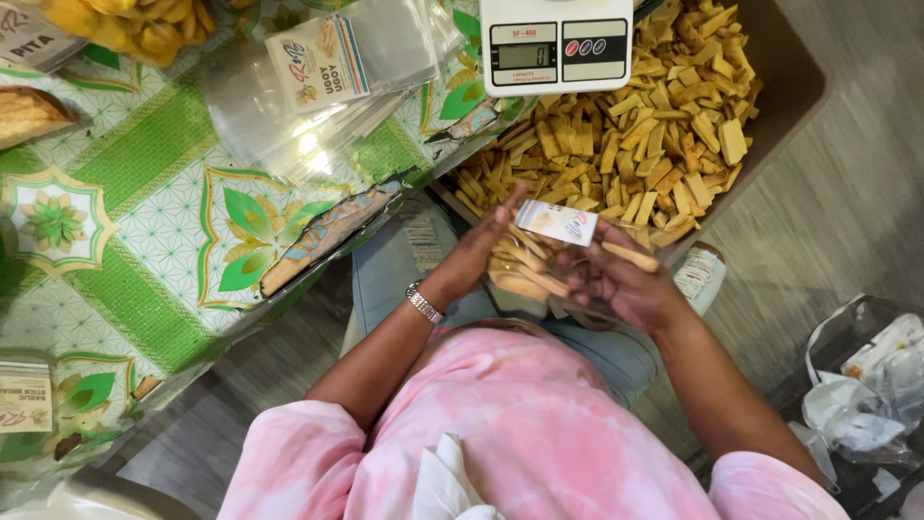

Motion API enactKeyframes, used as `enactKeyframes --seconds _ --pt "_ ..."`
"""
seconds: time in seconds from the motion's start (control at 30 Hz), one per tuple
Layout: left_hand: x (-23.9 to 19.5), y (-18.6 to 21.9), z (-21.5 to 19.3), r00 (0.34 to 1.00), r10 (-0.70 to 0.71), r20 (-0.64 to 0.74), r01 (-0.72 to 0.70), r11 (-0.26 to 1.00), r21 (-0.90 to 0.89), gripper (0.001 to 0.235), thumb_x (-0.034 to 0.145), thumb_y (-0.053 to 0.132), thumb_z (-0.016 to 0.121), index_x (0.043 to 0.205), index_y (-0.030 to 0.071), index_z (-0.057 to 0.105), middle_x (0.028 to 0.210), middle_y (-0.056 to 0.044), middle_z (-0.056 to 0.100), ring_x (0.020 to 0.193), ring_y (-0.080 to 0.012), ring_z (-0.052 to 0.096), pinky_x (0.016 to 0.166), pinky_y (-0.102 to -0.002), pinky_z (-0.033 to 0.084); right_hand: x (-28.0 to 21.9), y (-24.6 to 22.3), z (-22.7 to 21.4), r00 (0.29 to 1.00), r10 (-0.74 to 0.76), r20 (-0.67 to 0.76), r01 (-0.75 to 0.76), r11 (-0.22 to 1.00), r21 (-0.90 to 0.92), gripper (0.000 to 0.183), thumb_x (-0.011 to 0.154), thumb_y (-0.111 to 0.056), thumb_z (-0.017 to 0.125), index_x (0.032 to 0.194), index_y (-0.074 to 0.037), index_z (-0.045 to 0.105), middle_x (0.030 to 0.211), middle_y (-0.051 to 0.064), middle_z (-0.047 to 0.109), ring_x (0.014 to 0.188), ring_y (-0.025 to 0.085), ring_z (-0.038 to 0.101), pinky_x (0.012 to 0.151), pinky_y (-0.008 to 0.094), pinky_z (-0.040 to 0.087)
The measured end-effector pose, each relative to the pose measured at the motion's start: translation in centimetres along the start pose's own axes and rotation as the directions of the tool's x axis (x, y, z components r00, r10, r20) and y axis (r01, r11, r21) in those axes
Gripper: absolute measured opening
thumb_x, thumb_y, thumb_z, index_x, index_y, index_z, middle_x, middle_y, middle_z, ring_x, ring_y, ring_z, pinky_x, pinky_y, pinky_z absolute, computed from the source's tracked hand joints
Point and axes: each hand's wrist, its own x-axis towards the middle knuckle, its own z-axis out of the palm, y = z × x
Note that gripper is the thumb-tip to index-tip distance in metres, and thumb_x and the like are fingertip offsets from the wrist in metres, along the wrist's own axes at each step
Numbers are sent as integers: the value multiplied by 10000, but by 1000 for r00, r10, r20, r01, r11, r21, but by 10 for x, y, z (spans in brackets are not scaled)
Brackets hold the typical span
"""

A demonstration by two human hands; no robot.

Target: The person scoops rectangular snack sticks from a large bin into clear plastic bags. They place the filled bags on a digital scale to check the weight, then remove them and continue filling more bags from the bin.

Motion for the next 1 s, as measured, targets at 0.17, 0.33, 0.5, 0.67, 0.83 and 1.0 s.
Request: enactKeyframes --seconds 0.17,0.33,0.5,0.67,0.83,1.0 --pt "-1 -11 1 999 17 33 -13 993 -116 752 1079 564 452 1630 58 377 1579 -193 485 1424 -294 489 1196 -412 400 -5 11 -3 991 -8 -134 -37 944 -329 366 1021 -154 662 1350 -18 578 987 130 657 750 166 620 627 297 542" --pt "5 -16 -4 989 -149 15 143 907 -397 781 991 595 467 1600 128 326 1517 -144 483 1294 -279 572 1056 -432 518 -17 -1 -8 959 -263 106 282 845 -455 366 962 -194 697 1288 -44 624 1131 47 664 943 141 703 774 296 604" --pt "2 -14 2 985 -172 33 172 910 -377 766 1028 599 478 1599 100 374 1515 -150 516 1309 -233 593 1069 -388 538 -11 -1 4 968 -212 -133 -109 120 -987 531 982 -450 665 1346 -72 585 1059 120 700 905 231 728 868 434 547" --pt "2 -7 2 965 -256 -53 227 922 -315 773 989 622 424 1535 74 427 1469 -134 551 1257 -275 604 1022 -438 531 -14 10 -2 972 -174 156 191 204 -960 611 917 -579 537 1357 -165 629 1139 133 681 958 293 717 808 428 569" --pt "0 -9 7 985 -169 46 174 912 -372 803 1012 630 458 1578 66 381 1515 -142 509 1355 -251 549 1124 -412 481 -8 20 -15 959 -83 272 257 -154 -954 500 999 -542 557 1330 -173 618 1179 157 645 1029 318 670 869 447 547" --pt "-3 -12 7 989 -78 124 114 941 -319 857 985 629 537 1611 86 315 1564 -112 452 1398 -237 499 1154 -404 451 -4 25 -4 987 -52 -149 -116 406 -907 552 952 -531 629 1275 -83 649 1109 151 749 971 262 746 877 399 591"
